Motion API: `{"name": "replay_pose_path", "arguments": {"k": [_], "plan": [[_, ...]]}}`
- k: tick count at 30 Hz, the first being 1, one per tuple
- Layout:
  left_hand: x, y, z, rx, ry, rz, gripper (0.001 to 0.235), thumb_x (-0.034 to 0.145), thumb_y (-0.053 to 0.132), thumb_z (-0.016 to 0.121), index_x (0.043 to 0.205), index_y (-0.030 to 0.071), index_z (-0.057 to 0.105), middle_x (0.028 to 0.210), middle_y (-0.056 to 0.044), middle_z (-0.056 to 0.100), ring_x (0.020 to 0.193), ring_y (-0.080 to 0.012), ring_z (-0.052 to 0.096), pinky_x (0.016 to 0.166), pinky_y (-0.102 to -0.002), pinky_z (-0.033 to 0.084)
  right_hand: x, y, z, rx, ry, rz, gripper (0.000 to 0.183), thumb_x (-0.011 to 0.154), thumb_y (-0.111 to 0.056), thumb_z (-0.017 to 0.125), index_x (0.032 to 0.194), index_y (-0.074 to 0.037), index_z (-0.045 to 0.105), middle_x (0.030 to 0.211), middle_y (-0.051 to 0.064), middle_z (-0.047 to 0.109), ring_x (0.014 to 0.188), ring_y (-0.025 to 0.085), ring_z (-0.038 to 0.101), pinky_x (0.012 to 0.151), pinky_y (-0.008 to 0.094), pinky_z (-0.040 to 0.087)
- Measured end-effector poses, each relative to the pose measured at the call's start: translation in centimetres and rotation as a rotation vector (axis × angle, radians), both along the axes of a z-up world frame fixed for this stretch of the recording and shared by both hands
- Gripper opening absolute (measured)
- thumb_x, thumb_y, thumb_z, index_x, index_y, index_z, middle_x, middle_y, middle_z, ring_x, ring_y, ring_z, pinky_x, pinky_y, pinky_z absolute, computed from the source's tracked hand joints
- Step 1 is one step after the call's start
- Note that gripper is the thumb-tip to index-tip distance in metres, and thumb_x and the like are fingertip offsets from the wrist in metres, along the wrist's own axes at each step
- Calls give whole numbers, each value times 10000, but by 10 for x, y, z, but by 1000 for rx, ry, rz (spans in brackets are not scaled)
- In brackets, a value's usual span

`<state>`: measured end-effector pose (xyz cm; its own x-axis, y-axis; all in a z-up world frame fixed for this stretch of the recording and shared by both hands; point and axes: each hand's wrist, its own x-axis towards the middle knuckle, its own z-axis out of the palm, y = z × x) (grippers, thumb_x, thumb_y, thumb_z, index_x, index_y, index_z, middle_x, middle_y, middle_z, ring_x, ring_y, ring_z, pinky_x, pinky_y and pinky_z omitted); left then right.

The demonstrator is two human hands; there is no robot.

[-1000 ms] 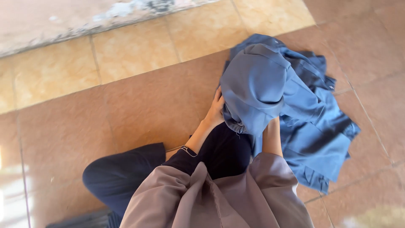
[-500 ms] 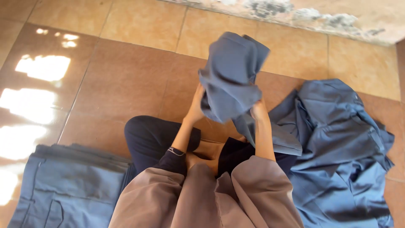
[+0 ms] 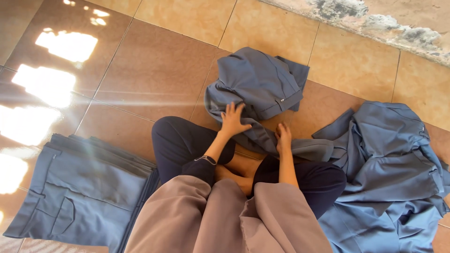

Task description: The person sits cross-legged on a tiled floor and folds a pair of gray trousers by hand. They smooth the fabric, fold the legs together, and then fold the garment into a compact rectangle, placing it on a stack of previously folded trousers.

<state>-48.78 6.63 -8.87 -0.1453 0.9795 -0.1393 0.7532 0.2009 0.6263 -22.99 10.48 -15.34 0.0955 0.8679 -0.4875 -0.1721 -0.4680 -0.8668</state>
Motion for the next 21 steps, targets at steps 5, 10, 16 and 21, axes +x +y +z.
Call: {"name": "replay_pose_path", "arguments": {"k": [5,10,16,21], "plan": [[19,-7,-86,-317,102,-211,868,753,656,714,1499,271,494,1689,-228,153,1568,-417,66,1147,-782,42,1,-1,3,-30,331,65,649,1040,-417,658,1560,-150,377,1541,216,452,1434,346,449,1135,538,405],[17,-28,-85,-289,149,-263,579,823,410,694,1361,201,660,1709,-173,146,1589,-348,47,1177,-732,6,-24,-9,2,-84,367,188,619,993,-422,690,1469,-159,395,1515,215,499,1368,336,529,1055,498,494],[15,-40,-84,-209,95,-364,561,694,509,665,1190,266,763,1687,-93,281,1591,-272,120,1229,-675,15,-42,-14,-16,-76,180,321,760,1001,-379,718,1597,-139,312,1629,229,292,1455,407,383,1112,545,442],[14,-37,-91,-206,-75,-338,573,811,686,537,1103,259,784,1637,-73,391,1572,-243,213,1269,-614,58,-47,5,-22,-32,217,243,597,978,-349,753,1476,-155,487,1445,74,474,1307,300,480,1059,523,503]]}}
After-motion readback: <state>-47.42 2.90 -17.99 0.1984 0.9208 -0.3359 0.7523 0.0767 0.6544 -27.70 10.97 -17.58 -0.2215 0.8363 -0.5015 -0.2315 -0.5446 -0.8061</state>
